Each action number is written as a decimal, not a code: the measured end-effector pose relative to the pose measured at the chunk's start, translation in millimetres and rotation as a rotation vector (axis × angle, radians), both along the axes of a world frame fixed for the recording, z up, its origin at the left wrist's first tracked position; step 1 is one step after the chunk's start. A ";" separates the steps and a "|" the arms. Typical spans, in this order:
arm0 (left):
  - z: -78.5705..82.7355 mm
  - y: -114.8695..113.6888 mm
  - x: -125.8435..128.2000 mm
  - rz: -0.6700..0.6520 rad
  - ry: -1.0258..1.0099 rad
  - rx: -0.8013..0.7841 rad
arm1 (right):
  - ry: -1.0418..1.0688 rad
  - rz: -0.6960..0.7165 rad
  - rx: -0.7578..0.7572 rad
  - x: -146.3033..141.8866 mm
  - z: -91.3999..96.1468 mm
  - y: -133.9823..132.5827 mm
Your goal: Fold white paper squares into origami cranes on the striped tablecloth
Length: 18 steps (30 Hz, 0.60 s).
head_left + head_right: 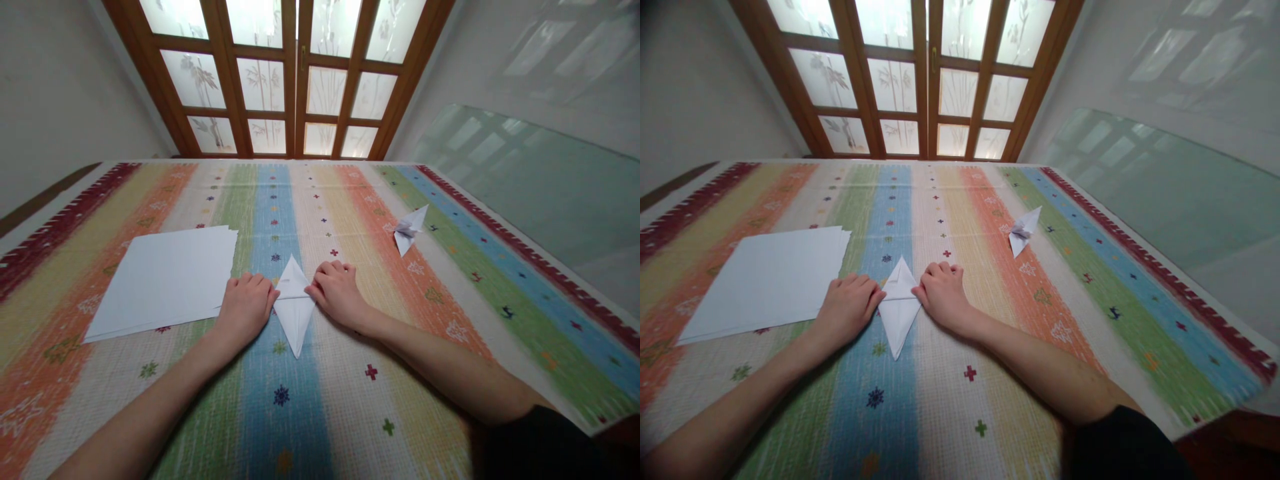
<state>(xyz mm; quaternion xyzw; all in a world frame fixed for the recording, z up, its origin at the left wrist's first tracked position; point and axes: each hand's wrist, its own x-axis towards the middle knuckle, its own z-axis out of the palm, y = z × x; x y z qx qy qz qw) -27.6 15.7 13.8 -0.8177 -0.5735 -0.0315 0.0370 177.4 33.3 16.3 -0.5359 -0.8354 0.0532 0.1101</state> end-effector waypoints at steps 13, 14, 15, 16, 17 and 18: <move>-10.3 1.3 -3.5 -0.036 -0.123 0.079 | 0.018 0.004 0.072 2.7 -11.2 -2.3; -13.3 2.6 -5.0 -0.079 -0.153 0.097 | 0.031 0.006 0.072 3.9 -11.6 -2.6; -16.2 4.1 -6.6 -0.130 -0.170 0.106 | 0.045 0.005 0.069 5.5 -11.8 -3.1; -18.7 5.6 -8.3 -0.180 -0.171 0.103 | 0.061 0.001 0.062 7.6 -11.9 -3.5; -20.7 7.1 -9.8 -0.220 -0.161 0.090 | 0.078 -0.005 0.051 10.1 -11.8 -4.0; -22.2 8.4 -11.0 -0.248 -0.145 0.072 | 0.099 -0.013 0.036 12.9 -11.6 -4.4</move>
